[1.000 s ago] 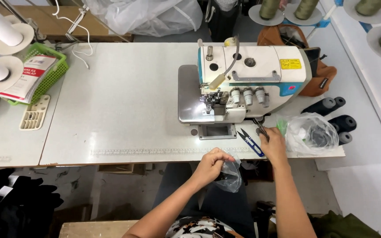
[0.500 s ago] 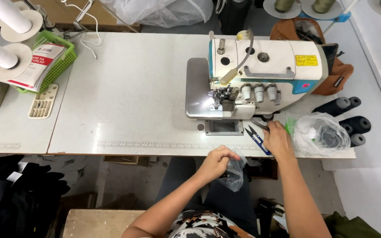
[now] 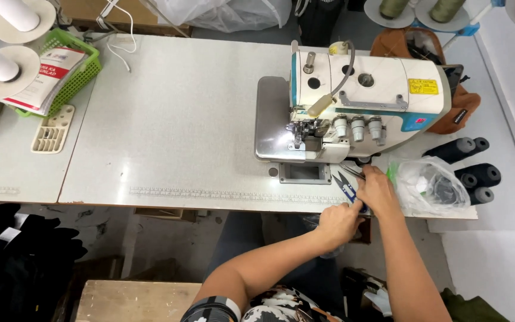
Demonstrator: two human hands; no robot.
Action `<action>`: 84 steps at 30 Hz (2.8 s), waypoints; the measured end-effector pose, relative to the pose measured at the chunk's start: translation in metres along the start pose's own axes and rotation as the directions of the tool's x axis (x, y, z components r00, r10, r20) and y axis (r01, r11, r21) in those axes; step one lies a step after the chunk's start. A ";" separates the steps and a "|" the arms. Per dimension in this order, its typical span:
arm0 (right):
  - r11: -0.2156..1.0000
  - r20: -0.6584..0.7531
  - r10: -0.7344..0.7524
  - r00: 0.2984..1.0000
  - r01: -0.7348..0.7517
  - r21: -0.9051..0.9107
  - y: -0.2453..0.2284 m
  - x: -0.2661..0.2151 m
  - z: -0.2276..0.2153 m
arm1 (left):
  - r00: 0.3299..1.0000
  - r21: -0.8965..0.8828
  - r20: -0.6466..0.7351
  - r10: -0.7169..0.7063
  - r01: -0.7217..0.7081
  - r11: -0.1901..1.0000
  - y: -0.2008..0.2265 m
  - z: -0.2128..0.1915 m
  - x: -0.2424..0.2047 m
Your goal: The worker gathers small fabric labels, places them into a plastic bag, and uses a small tool to perform maintenance or adjustments on an industrial sewing machine.
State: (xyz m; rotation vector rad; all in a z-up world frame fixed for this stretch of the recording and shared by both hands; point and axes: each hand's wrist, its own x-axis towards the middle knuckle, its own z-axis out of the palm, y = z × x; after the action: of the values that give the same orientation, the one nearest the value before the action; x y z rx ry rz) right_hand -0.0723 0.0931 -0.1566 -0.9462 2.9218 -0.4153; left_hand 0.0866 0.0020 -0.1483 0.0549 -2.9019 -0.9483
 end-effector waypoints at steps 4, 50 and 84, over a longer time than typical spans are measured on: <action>1.000 0.014 -0.012 1.000 0.012 -0.016 -0.005 -0.003 -0.005 | 1.000 0.040 0.025 0.004 -0.005 0.999 -0.013 0.027 0.007; 0.508 0.718 0.377 0.585 -0.779 0.368 -0.027 -0.266 0.069 | 0.986 -0.156 -0.074 0.146 -0.156 0.975 -0.045 -0.005 0.004; 0.250 -0.378 0.769 0.516 0.302 0.920 -0.037 0.044 -0.036 | 0.991 -0.386 0.064 -0.114 0.130 0.914 -0.058 -0.040 -0.027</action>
State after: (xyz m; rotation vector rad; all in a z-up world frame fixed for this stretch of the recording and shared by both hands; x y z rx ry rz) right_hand -0.0911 0.0476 -0.1104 0.1738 2.1750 -2.8307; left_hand 0.1176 -0.0672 -0.1522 0.1927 -2.7090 -1.5468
